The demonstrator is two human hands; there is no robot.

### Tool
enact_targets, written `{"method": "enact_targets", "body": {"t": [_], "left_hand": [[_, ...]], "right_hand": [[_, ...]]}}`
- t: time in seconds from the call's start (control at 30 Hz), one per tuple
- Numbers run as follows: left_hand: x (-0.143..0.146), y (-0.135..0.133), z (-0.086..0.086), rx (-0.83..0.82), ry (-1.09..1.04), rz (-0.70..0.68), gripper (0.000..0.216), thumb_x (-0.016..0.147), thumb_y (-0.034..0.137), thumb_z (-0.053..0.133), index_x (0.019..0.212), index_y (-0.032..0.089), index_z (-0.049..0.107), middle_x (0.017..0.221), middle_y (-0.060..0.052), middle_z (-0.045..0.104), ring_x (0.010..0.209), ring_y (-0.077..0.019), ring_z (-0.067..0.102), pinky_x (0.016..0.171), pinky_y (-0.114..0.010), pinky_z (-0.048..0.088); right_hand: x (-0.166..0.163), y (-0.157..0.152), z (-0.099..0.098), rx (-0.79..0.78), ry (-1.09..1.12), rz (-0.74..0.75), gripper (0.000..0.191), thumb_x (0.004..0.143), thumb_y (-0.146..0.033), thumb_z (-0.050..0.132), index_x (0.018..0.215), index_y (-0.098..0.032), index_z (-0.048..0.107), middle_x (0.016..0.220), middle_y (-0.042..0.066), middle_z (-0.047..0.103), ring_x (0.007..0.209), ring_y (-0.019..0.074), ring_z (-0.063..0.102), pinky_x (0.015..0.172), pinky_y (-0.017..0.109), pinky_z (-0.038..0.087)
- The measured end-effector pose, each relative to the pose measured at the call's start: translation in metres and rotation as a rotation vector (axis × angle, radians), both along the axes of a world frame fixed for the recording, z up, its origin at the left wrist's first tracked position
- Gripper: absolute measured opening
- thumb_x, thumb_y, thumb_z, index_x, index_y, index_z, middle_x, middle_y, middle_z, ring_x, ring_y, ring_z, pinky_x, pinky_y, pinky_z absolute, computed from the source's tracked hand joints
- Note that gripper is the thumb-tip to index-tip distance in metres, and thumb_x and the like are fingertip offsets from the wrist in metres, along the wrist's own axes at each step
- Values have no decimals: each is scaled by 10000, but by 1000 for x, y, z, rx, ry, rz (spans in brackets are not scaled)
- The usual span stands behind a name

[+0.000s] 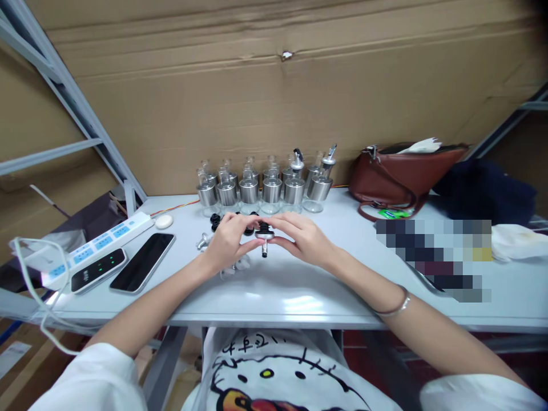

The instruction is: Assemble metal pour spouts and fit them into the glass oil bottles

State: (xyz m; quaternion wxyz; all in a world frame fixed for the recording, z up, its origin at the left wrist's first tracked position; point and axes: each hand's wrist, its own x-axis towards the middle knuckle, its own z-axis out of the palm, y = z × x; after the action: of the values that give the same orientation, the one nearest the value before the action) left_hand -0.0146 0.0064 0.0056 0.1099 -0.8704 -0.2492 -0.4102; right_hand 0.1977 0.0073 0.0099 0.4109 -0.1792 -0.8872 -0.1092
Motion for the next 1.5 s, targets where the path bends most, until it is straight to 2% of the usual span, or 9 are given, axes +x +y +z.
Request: {"method": "enact_targets", "body": {"t": [0.13, 0.3, 0.43, 0.67, 1.07, 1.23, 1.5], "left_hand": [[-1, 3, -2, -41, 146, 29, 498, 953, 515, 242, 1073, 114, 512, 822, -64, 649, 717, -168, 568, 724, -326, 377], [0, 1, 0, -79, 158, -19, 547, 946, 540, 174, 1001, 115, 513, 767, -43, 612, 660, -154, 512, 707, -310, 365], [2, -3, 3, -57, 167, -54, 524, 938, 550, 181, 913, 135, 500, 729, -24, 585, 637, -147, 490, 699, -302, 350], [4, -3, 3, -52, 142, -117, 506, 925, 552, 183, 873, 147, 482, 681, 4, 553, 577, -122, 448, 664, -275, 362], [6, -11, 8, -22, 75, -160, 449, 931, 519, 239, 801, 163, 479, 602, 13, 508, 574, -121, 449, 615, -251, 397], [6, -10, 7, 16, 79, -193, 409, 940, 489, 264, 823, 158, 474, 608, 22, 505, 563, -109, 455, 641, -247, 403], [3, -11, 7, 184, 130, -210, 393, 950, 474, 285, 805, 173, 492, 621, 7, 533, 569, -119, 468, 679, -277, 371]], "right_hand": [[-1, 0, -2, -17, -10, 19, 321, 951, -323, 435, 1179, -120, 533, 990, 137, 674, 895, 207, 634, 746, 342, 538], [-1, 1, -3, -53, -35, 21, 338, 942, -395, 431, 1093, -117, 550, 927, 127, 667, 835, 205, 625, 722, 339, 516], [0, 1, -2, -54, -85, 18, 396, 937, -463, 385, 988, -111, 562, 860, 129, 648, 769, 211, 605, 656, 331, 479], [-1, -2, -4, -106, -132, 50, 427, 969, -452, 297, 979, -105, 547, 767, 96, 618, 692, 185, 560, 616, 298, 427], [-3, -7, -4, -6, -31, 139, 285, 979, -356, 337, 1000, -130, 510, 695, 52, 586, 622, 151, 536, 577, 266, 412], [-4, -10, -4, 26, -36, 150, 248, 980, -316, 335, 1029, -136, 499, 679, 43, 566, 609, 154, 519, 555, 271, 409], [-3, -13, -4, 155, -85, 149, 225, 961, -261, 355, 1087, -141, 497, 653, 41, 544, 595, 175, 476, 555, 298, 393]]}}
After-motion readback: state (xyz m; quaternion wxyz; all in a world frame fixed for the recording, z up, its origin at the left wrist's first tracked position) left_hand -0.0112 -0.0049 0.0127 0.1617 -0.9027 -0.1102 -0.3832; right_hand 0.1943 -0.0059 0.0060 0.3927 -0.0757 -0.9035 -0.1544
